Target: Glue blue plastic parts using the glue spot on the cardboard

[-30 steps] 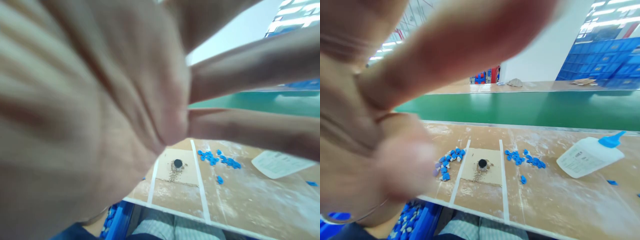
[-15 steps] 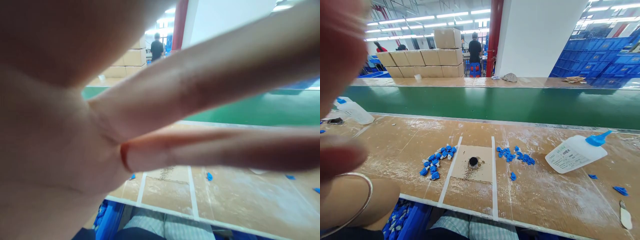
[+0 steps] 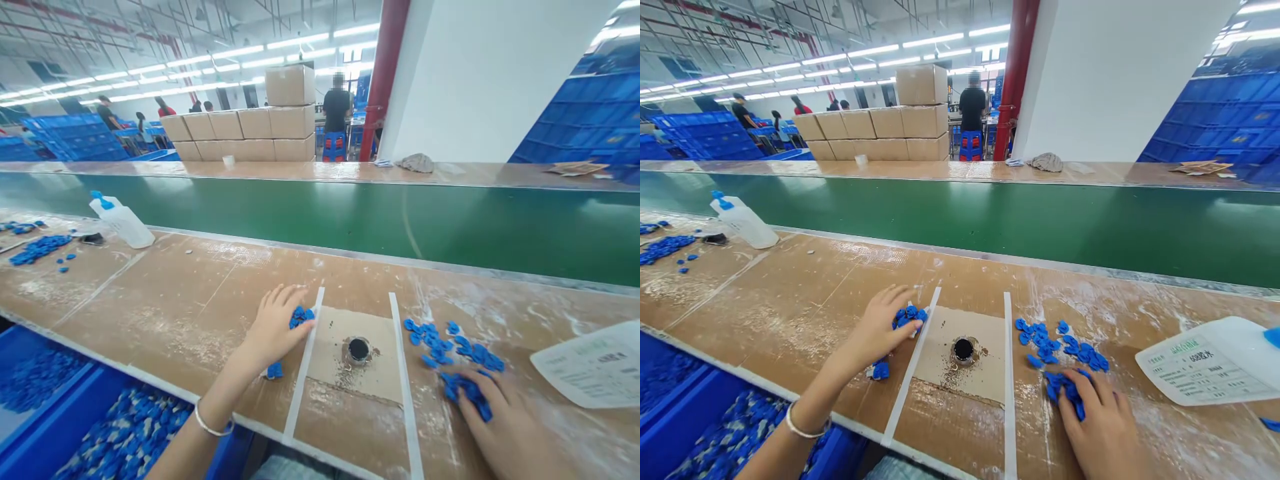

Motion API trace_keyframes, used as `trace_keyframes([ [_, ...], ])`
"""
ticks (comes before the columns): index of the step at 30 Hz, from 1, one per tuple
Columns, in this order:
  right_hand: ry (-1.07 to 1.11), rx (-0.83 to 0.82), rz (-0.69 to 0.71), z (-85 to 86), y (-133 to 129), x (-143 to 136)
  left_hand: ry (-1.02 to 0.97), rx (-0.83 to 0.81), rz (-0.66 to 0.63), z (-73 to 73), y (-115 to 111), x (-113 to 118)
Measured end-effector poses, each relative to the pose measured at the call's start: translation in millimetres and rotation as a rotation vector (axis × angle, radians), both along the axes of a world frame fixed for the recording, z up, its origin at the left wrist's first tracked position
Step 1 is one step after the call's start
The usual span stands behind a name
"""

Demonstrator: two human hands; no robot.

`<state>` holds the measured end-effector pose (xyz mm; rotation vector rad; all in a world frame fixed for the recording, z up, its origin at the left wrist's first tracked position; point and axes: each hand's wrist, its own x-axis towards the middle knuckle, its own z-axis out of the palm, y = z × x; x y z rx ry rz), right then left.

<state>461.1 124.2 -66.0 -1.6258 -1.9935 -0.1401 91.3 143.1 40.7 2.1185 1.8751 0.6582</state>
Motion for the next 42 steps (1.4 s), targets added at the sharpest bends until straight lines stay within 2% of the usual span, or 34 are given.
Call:
trace_keyframes([
  [2,-0.059,0.029,0.031,-4.0,-1.5,-6.1,0.151,-0.081,-0.053,-29.4,13.4,-2.3],
  [3,-0.066,0.034,0.035,-5.1,-1.4,-7.9,0.175,-0.101,-0.084,-38.2,18.8,-2.6],
  [5,-0.045,0.031,0.026,-5.1,-0.3,-10.5,0.171,-0.107,-0.145,-46.1,26.8,-2.3],
  [8,0.012,0.014,0.078,0.8,0.5,-15.3,0.172,-0.079,-0.214,-45.7,30.0,-2.7],
  [10,0.028,0.062,0.111,7.4,-1.9,-20.1,0.166,-0.06,-0.241,-44.6,25.9,-4.3],
  [13,0.003,0.16,0.142,15.8,-9.6,-28.0,0.151,-0.052,-0.265,-46.6,13.0,-7.0],
  [17,-0.033,0.101,0.274,17.1,-20.0,-34.6,0.123,-0.038,-0.277,-52.0,-8.2,-6.5],
  [20,-0.085,0.07,0.337,12.2,-24.6,-38.3,0.116,0.016,-0.257,-53.4,-22.2,-4.1],
  [25,-0.185,0.097,0.354,8.1,-30.7,-52.3,0.083,0.072,-0.219,-54.4,-42.0,-4.1],
  [30,-0.262,0.195,0.433,20.7,-33.4,-64.6,0.029,0.18,-0.082,-58.9,-66.8,-12.9],
  [33,-0.362,0.253,0.452,26.8,-32.6,-65.7,0.006,0.189,-0.04,-59.3,-78.2,-16.9],
  [39,-0.39,0.337,0.427,15.5,-38.7,-75.9,0.171,0.195,0.005,-57.0,-68.1,-6.6],
  [42,-0.245,0.218,0.349,10.6,-43.6,-79.6,0.292,0.158,0.019,-55.9,-59.5,3.4],
])
